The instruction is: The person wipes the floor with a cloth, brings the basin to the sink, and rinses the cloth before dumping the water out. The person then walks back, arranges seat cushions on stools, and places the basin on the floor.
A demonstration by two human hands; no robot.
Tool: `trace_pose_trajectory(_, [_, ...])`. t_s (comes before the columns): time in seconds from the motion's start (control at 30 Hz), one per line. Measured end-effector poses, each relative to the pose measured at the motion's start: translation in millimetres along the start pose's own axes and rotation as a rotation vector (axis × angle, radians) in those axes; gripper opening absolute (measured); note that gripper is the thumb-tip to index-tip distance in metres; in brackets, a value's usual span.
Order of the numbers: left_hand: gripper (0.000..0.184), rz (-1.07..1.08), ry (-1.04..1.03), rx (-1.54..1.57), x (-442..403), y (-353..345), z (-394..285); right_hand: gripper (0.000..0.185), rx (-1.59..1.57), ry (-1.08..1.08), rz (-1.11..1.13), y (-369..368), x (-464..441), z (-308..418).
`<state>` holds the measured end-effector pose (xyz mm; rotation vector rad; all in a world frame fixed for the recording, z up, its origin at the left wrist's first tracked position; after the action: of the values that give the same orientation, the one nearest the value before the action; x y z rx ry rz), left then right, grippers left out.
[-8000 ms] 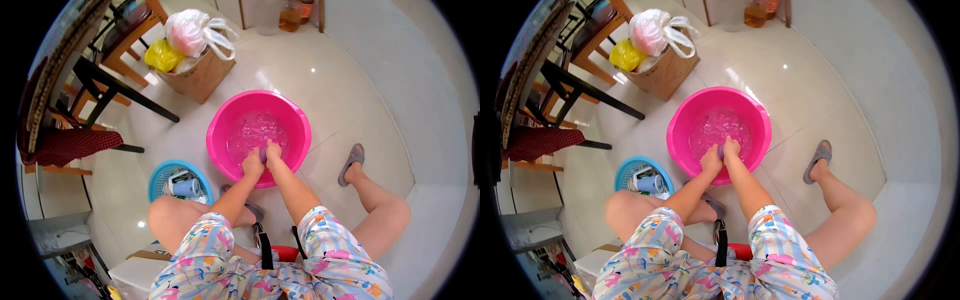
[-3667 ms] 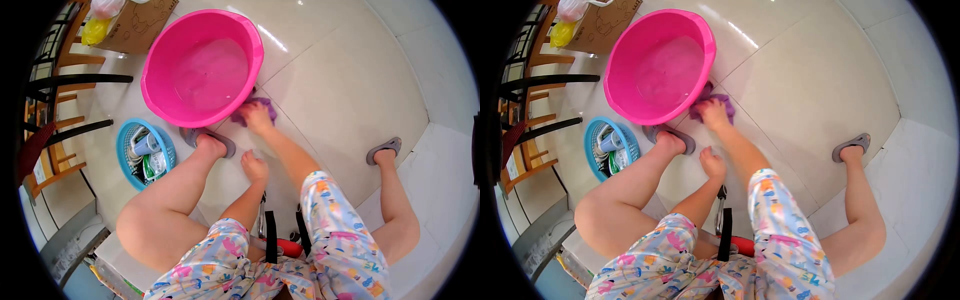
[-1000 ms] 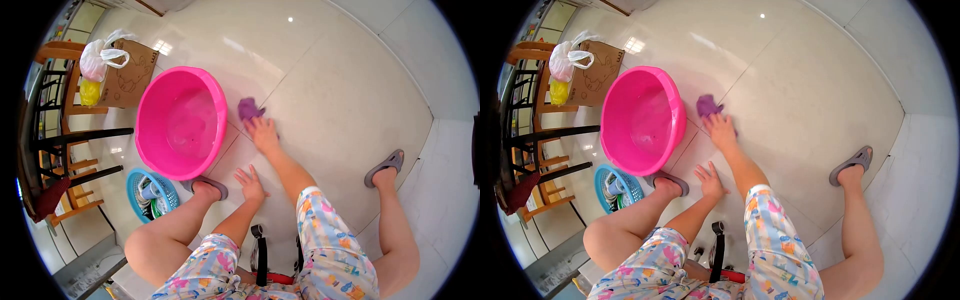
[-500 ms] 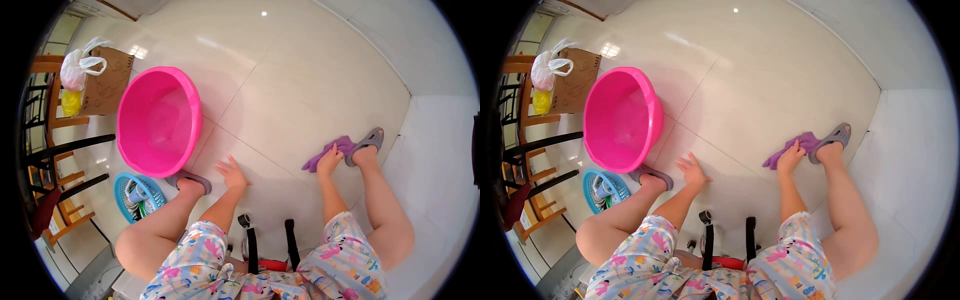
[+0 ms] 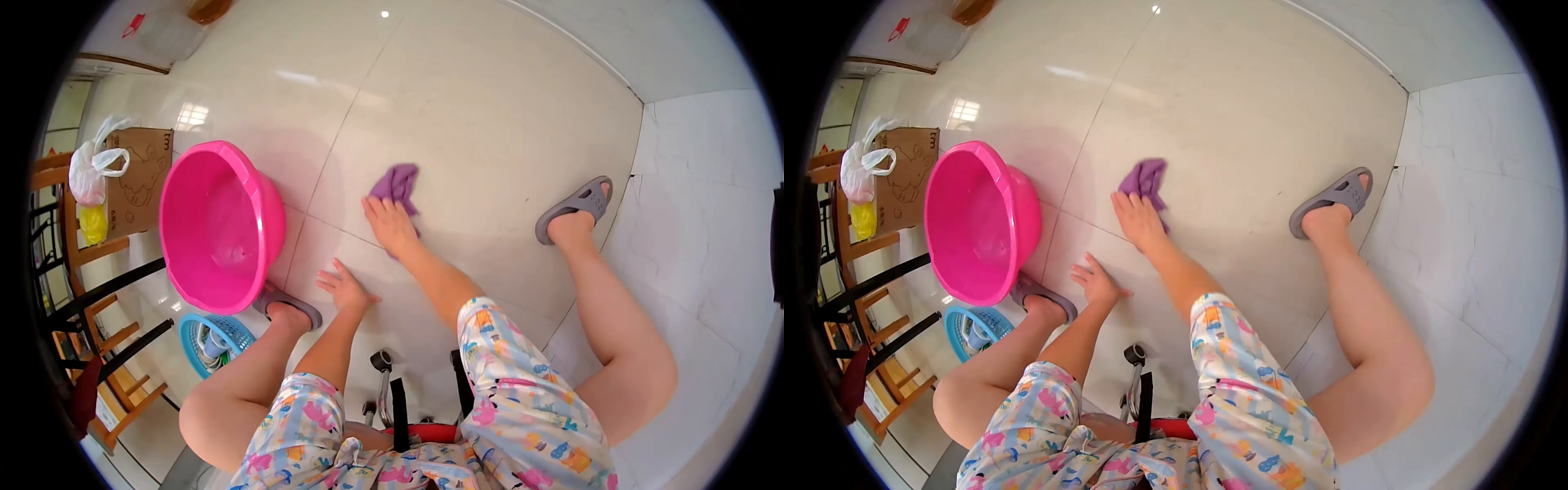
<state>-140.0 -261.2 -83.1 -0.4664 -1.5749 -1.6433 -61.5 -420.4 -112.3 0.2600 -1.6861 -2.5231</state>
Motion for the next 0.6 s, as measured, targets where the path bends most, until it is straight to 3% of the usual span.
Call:
trace_pose_trajectory(0.1, [0.151,0.015,0.025,-0.008,3,3,-4,0.043,0.062,-0.152,0.043,12,-37,-50])
trace_pose_trajectory(0.17, [0.152,0.008,0.029,-0.009,-2,3,-2,0.040,0.082,-0.419,-0.065,26,-32,-85])
trace_pose_trajectory(0.23, [0.152,0.003,0.018,0.005,0,4,0,0.038,0.074,-0.558,-0.259,40,1,-114])
trace_pose_trajectory(0.37, [0.153,-0.023,-0.032,0.022,-8,-8,8,0.038,0.116,-0.846,-0.412,55,75,-148])
trace_pose_trajectory(0.47, [0.153,0.004,0.032,0.026,-7,1,6,0.041,-0.137,-0.867,-0.637,54,103,-141])
trace_pose_trajectory(0.57, [0.152,-0.030,-0.016,0.044,-6,-3,8,0.046,-0.359,-0.643,-0.636,53,92,-72])
trace_pose_trajectory(0.6, [0.150,-0.038,-0.018,0.049,-5,-3,9,0.047,-0.434,-0.532,-0.530,42,84,-46])
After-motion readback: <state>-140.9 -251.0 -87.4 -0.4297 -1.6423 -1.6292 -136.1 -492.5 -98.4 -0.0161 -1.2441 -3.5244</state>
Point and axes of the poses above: each hand's wrist, its own x-axis away from the middle knuckle, its own y-axis out of the back of the hand, z = x × y, the point moved 2 cm from there along -x, towards the middle knuckle, and after that the axes turned 6 degrees about -x, right-handed, at the moved point
